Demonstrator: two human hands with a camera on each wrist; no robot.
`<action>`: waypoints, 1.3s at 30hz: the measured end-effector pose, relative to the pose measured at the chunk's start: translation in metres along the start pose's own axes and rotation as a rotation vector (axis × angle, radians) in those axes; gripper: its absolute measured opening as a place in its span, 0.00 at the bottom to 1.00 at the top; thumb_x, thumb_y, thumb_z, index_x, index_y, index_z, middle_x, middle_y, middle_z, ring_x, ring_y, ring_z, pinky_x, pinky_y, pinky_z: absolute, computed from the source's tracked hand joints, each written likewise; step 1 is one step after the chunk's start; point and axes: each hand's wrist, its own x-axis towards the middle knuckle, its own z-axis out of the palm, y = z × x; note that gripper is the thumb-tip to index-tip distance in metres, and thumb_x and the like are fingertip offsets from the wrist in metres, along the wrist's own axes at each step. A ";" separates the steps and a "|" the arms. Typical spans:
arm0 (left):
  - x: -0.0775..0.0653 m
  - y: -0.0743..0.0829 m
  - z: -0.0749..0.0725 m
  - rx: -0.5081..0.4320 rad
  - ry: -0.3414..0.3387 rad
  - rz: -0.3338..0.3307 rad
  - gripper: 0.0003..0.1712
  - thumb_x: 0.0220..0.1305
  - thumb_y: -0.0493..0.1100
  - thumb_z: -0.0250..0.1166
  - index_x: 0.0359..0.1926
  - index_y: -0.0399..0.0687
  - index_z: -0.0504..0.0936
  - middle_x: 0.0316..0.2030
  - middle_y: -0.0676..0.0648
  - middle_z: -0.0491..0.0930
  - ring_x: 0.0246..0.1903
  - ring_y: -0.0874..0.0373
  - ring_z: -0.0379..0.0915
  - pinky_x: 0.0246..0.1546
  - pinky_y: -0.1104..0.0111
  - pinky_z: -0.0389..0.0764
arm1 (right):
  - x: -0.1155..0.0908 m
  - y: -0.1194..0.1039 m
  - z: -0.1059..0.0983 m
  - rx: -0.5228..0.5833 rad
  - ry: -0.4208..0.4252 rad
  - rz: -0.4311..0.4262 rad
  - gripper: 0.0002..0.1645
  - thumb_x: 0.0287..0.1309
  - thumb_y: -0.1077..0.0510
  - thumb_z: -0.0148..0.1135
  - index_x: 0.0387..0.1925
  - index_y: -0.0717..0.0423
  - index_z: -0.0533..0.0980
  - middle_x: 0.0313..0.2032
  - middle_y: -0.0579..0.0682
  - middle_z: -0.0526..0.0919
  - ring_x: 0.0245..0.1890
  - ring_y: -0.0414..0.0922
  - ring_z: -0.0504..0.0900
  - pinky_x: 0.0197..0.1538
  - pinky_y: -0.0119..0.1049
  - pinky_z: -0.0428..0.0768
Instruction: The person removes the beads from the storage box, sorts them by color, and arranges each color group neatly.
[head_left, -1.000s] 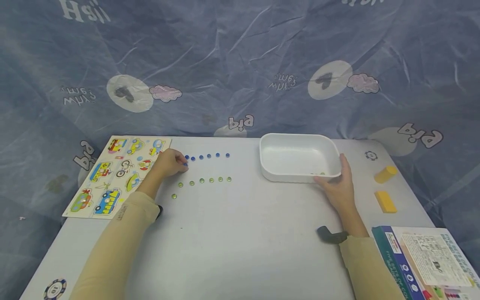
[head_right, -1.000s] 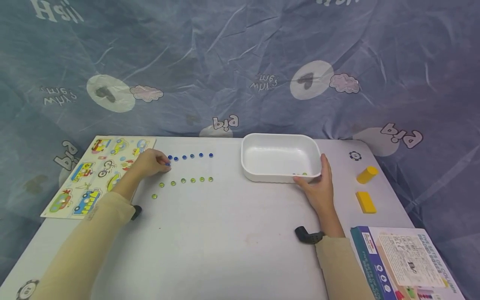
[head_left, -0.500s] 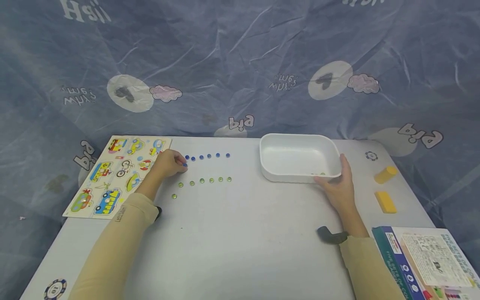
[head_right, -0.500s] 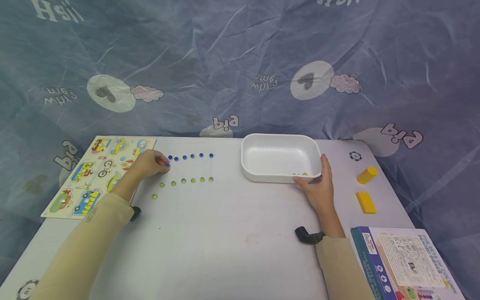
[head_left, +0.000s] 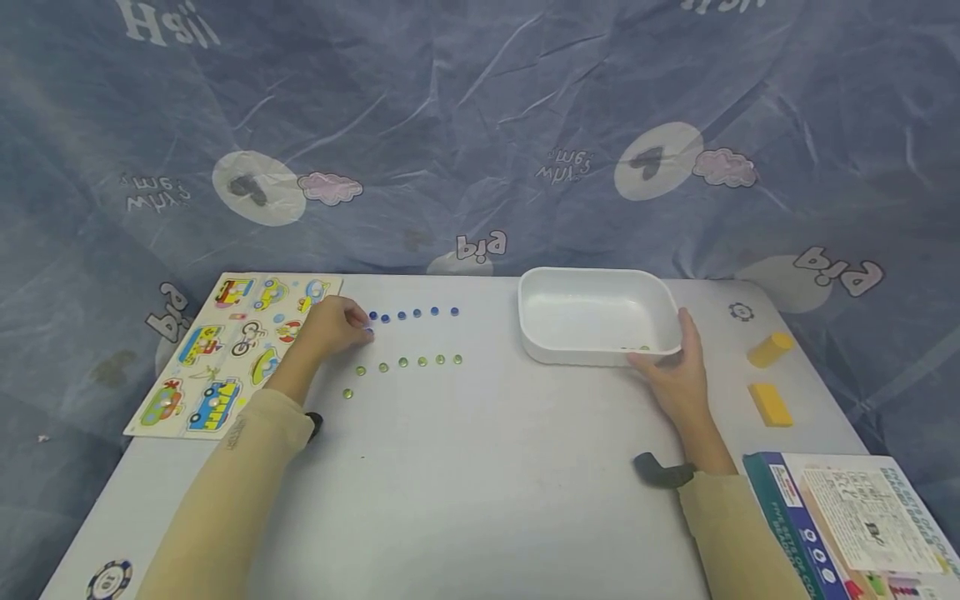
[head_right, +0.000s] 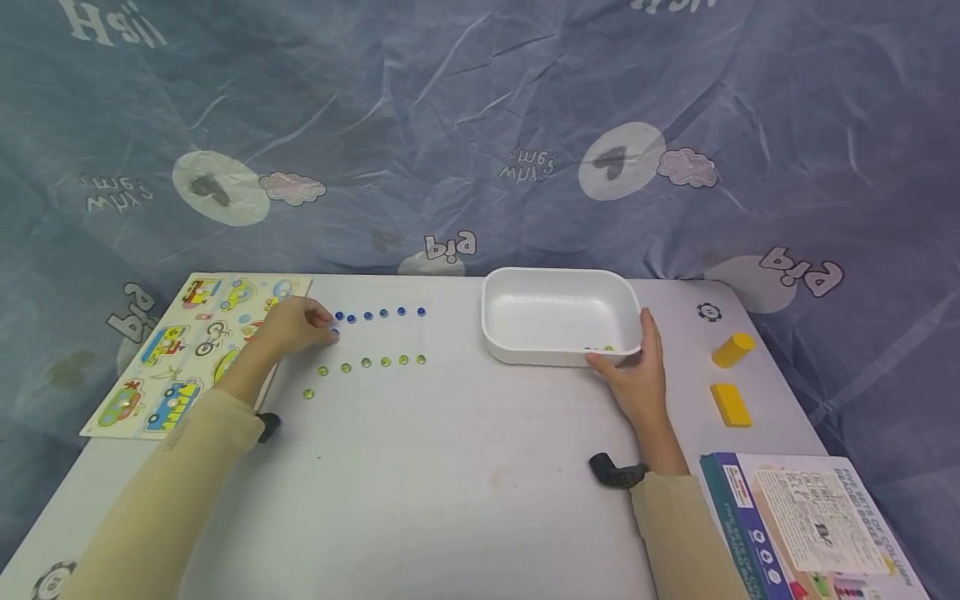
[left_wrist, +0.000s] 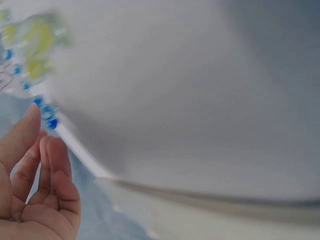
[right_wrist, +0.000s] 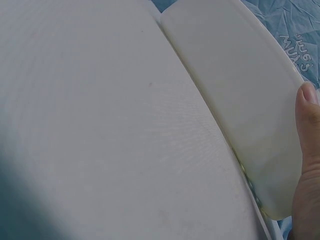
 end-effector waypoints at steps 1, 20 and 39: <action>-0.002 0.005 -0.002 -0.005 0.012 0.005 0.16 0.53 0.42 0.70 0.44 0.43 0.81 0.40 0.43 0.79 0.40 0.51 0.72 0.40 0.63 0.74 | 0.000 0.000 0.000 0.002 -0.002 0.001 0.66 0.44 0.44 0.73 0.73 0.32 0.37 0.74 0.38 0.42 0.75 0.44 0.42 0.75 0.46 0.40; -0.009 0.206 0.084 -0.061 -0.115 0.612 0.18 0.59 0.45 0.67 0.50 0.48 0.80 0.43 0.47 0.81 0.42 0.59 0.74 0.46 0.69 0.75 | 0.000 0.002 0.001 -0.012 0.006 0.004 0.67 0.43 0.43 0.74 0.73 0.31 0.37 0.74 0.39 0.43 0.75 0.46 0.44 0.75 0.49 0.42; 0.035 0.274 0.179 -0.038 -0.483 0.590 0.16 0.56 0.36 0.64 0.46 0.53 0.83 0.35 0.54 0.80 0.34 0.63 0.74 0.36 0.76 0.74 | 0.000 -0.002 -0.003 0.005 -0.010 0.023 0.66 0.43 0.44 0.74 0.72 0.30 0.38 0.74 0.40 0.43 0.75 0.45 0.43 0.75 0.49 0.42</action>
